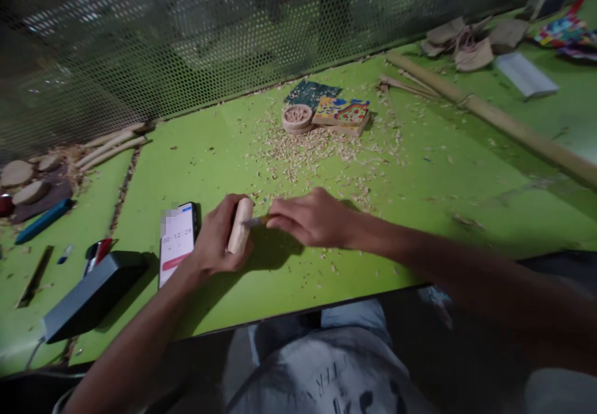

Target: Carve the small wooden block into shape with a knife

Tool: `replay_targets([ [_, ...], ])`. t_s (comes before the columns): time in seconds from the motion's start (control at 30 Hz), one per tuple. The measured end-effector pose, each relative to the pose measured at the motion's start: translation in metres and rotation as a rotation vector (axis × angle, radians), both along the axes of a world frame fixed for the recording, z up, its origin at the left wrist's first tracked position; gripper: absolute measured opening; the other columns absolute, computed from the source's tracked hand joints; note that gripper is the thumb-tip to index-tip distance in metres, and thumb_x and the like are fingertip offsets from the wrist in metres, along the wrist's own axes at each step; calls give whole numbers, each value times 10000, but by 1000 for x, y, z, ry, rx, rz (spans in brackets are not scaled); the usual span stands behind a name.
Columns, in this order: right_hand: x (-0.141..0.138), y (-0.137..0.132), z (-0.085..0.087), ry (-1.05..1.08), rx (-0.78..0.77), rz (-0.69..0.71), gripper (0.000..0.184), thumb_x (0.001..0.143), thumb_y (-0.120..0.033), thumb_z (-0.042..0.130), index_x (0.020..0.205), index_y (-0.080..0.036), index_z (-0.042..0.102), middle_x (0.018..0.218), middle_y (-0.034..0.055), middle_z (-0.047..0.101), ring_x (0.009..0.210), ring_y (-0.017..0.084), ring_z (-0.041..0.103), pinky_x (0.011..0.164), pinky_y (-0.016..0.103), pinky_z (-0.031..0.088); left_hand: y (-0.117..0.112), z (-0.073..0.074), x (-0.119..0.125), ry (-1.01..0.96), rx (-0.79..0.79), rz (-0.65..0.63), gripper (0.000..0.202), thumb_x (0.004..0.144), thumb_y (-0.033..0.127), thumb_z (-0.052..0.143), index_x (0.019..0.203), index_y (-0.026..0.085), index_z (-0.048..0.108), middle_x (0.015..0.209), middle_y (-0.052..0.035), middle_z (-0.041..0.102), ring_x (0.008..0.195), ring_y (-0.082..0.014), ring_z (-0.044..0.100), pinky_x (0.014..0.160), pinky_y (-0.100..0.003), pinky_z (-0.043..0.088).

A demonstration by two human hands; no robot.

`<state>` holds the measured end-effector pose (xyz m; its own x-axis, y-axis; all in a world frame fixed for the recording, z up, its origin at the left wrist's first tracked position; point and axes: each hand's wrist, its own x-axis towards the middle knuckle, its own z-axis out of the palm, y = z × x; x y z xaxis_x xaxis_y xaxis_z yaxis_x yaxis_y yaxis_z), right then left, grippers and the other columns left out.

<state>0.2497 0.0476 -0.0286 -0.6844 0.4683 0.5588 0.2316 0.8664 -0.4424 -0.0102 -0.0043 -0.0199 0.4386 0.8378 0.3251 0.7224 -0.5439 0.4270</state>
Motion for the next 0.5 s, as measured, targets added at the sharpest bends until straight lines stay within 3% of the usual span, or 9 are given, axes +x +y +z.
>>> replay_targets([
  [0.1,-12,-16,-5,-18,82,62,354,1129,-432,430,982,-195,647,711,-45,684,555,86,541,568,258,304,0,-1,3,-11,-17,-38,581,718,330,621,1257,187,456,1035,-108,677,813,-255,673,676,-396,551],
  [0.5,-11,-19,-5,-45,114,102,364,1130,-416,420,930,-197,631,688,-42,644,574,99,522,585,273,286,-5,-3,12,-59,-95,-78,574,738,382,624,1257,211,448,1002,-89,681,801,-266,685,666,-410,542],
])
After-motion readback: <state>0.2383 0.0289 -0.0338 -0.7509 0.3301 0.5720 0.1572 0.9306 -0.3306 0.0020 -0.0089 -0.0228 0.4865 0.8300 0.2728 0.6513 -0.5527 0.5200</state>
